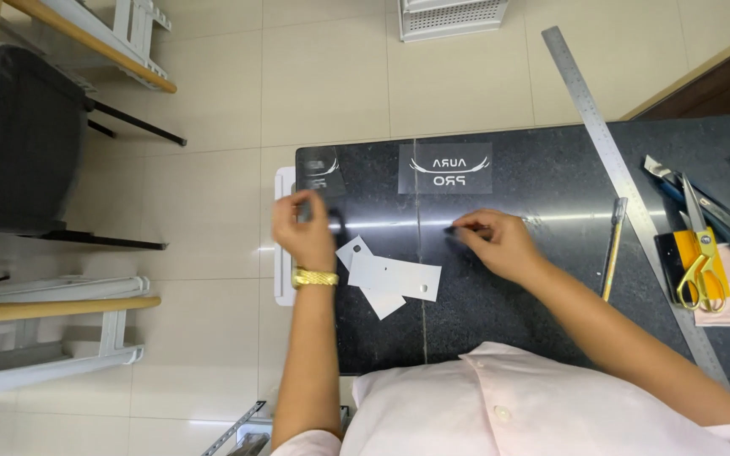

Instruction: Applying gold-colored stickers with text to white rectangular cards on a dark workbench, occasionally using a pencil to mark or press the labels.

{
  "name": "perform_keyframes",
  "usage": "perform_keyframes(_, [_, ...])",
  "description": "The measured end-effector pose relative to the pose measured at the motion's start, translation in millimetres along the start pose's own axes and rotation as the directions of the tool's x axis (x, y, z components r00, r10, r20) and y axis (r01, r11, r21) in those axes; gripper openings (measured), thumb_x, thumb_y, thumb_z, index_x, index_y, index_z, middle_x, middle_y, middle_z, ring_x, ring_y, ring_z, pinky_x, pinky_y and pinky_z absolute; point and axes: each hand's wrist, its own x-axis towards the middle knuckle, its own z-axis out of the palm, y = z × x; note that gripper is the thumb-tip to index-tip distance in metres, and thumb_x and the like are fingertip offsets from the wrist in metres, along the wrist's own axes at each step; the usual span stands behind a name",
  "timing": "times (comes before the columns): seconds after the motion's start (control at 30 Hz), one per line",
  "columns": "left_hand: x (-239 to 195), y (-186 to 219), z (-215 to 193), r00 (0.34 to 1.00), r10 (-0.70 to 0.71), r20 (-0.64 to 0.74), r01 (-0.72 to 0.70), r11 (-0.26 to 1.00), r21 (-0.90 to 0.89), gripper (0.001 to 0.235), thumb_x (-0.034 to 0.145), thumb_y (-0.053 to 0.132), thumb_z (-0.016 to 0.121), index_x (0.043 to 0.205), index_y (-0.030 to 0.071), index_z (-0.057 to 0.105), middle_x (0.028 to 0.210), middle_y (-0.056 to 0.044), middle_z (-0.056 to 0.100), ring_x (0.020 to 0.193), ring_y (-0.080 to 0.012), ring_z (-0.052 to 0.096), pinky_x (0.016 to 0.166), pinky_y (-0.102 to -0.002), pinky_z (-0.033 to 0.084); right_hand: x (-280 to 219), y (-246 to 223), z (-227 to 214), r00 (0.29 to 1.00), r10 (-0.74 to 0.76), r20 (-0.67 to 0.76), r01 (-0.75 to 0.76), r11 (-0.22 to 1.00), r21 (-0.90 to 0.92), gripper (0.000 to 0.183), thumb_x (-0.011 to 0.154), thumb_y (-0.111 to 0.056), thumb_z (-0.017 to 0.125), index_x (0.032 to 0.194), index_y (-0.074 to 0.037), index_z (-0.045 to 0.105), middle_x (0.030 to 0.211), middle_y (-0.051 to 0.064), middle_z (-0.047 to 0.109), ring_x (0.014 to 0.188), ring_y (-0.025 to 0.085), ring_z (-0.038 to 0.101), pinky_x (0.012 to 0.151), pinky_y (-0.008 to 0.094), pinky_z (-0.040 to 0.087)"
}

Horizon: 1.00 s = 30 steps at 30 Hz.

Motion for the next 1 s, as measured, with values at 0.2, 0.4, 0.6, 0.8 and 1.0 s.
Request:
perform_keyframes(0.2, [-58.3, 58.1, 4.5, 0.784, 0.606, 0.136, -0.606, 0.794, -0.045, 0.020, 0.072, -0.001, 0.082, 0.070, 0.015, 0.071, 0.076, 0.001, 0.068, 0.073, -0.0196, 0.064, 0.069, -0.035, 0.051, 23.2, -72.8, 42.1, 0.962, 0.180, 0.203, -0.270, 0.715, 0.645, 0.037, 0.098, -0.007, 0.061, 0.134, 0.002, 0.063, 0.117, 0.022, 0.073, 0.104, 0.028, 0.073, 0.085, 0.037, 0.064])
perform_keyframes(0.4, [-80.8, 76.9, -23.5, 0.922, -0.050, 0.383, 0.109, 0.985, -0.135, 0.043, 0.069, 0.019, 0.095, 0.090, 0.012, 0.058, 0.077, 0.002, 0.047, 0.067, -0.0203, 0.055, 0.054, -0.031, 0.045, 32.9, -48.2, 48.1, 0.979, 0.136, 0.155, -0.201, 0.804, 0.559, 0.027, 0.095, 0.001, 0.066, 0.121, 0.004, 0.069, 0.099, 0.016, 0.076, 0.083, 0.018, 0.076, 0.067, 0.024, 0.065])
perform_keyframes(0.6, [-60.8, 87.2, -41.1, 0.436, -0.470, 0.767, 0.894, 0.134, -0.426, 0.039, 0.100, 0.014, 0.048, 0.139, 0.013, 0.047, 0.110, -0.007, 0.068, 0.097, -0.0209, 0.072, 0.078, -0.026, 0.060, 50.9, -34.4, -3.1, 0.920, 0.063, 0.387, -0.256, 0.845, 0.469, 0.026, 0.096, -0.001, 0.062, 0.120, 0.005, 0.068, 0.091, 0.016, 0.075, 0.076, 0.016, 0.073, 0.062, 0.022, 0.061])
perform_keyframes(0.8, [-66.2, 63.4, -37.5, 0.551, -0.481, 0.682, 0.835, 0.313, -0.453, 0.028, 0.098, 0.005, 0.055, 0.124, -0.001, 0.064, 0.088, -0.011, 0.067, 0.078, -0.0221, 0.072, 0.067, -0.031, 0.066, 53.0, -28.0, -15.5, 0.927, 0.086, 0.365, -0.221, 0.912, 0.345, 0.023, 0.096, 0.001, 0.061, 0.118, 0.004, 0.068, 0.090, 0.015, 0.074, 0.075, 0.014, 0.069, 0.059, 0.021, 0.056])
perform_keyframes(1.0, [-82.1, 54.6, -26.7, 0.656, -0.445, 0.609, 0.745, 0.508, -0.432, 0.048, 0.081, -0.016, 0.069, 0.126, -0.001, 0.062, 0.088, -0.008, 0.065, 0.075, -0.0139, 0.069, 0.062, -0.025, 0.065, 54.5, -21.0, -14.7, 0.922, 0.099, 0.373, -0.228, 0.920, 0.319, 0.025, 0.097, 0.003, 0.060, 0.120, 0.006, 0.067, 0.091, 0.019, 0.073, 0.075, 0.015, 0.068, 0.057, 0.022, 0.056])
